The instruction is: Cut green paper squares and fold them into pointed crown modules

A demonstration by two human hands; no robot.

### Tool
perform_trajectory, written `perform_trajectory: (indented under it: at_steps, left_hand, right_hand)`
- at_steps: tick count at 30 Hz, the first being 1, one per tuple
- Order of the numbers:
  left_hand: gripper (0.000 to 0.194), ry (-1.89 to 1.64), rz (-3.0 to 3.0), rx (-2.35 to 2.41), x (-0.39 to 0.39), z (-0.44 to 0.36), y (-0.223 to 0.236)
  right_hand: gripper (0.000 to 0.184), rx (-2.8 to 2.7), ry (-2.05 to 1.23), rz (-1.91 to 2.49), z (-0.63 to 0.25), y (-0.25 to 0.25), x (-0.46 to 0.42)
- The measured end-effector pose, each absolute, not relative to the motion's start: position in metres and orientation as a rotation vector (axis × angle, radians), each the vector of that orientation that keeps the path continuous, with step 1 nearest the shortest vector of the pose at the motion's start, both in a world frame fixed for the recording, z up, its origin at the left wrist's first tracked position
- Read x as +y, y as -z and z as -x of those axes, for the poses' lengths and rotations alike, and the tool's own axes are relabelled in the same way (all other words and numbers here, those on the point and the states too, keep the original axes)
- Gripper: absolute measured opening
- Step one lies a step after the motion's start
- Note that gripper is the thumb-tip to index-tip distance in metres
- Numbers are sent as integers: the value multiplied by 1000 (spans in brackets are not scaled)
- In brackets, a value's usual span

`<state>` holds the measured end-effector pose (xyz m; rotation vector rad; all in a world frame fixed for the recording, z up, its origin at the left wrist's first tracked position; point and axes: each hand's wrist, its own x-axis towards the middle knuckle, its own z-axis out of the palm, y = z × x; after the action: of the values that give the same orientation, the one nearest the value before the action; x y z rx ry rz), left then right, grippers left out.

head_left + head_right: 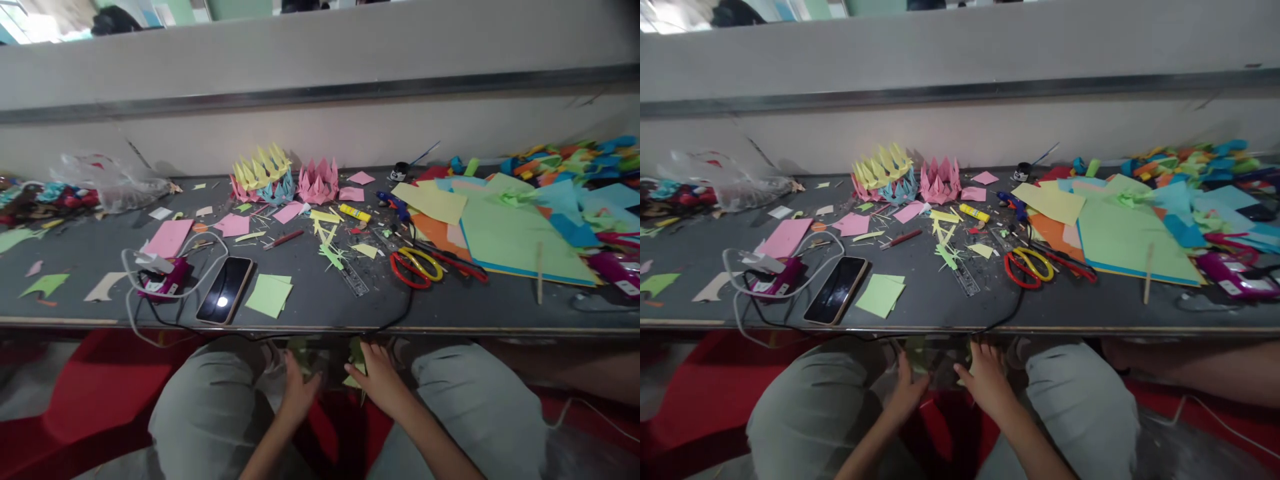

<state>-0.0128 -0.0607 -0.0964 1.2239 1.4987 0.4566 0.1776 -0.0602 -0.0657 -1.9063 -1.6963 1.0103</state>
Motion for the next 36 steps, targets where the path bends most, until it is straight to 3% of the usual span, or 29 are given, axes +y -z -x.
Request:
perform_trajectory:
  at_steps: [2, 6, 8, 12, 16, 18, 24, 36]
  left_hand:
    - [63, -408, -1275, 1436, -62, 11, 76]
    - [38, -145, -1552, 843, -44, 7, 16]
    - [32, -185, -1799, 851, -20, 1, -11]
    - [33, -194, -2519, 1083, 48, -25, -39]
    - [43, -188, -2711, 1103, 111, -45, -42]
    - [50, -145, -2768, 1143, 132, -46, -37]
    - [37, -81, -2835, 1239, 146, -33, -13]
    - [19, -35, -2948, 1281, 120, -35, -20]
  right_hand:
    - [48, -1863, -1128, 1883, -185, 48, -61]
    - [34, -1869, -1465, 1523, -211, -1, -44]
    - [27, -1870, -1265, 1525, -224, -20, -16]
    - [25, -1976, -541, 1637, -237, -28, 64]
    - [31, -1989, -363, 1687, -238, -8, 125]
    - [25, -2011, -313, 1707, -237, 3, 136]
    - [17, -2056, -215, 1727, -233, 22, 128]
    - [43, -2186, -152, 1659, -234, 21, 127]
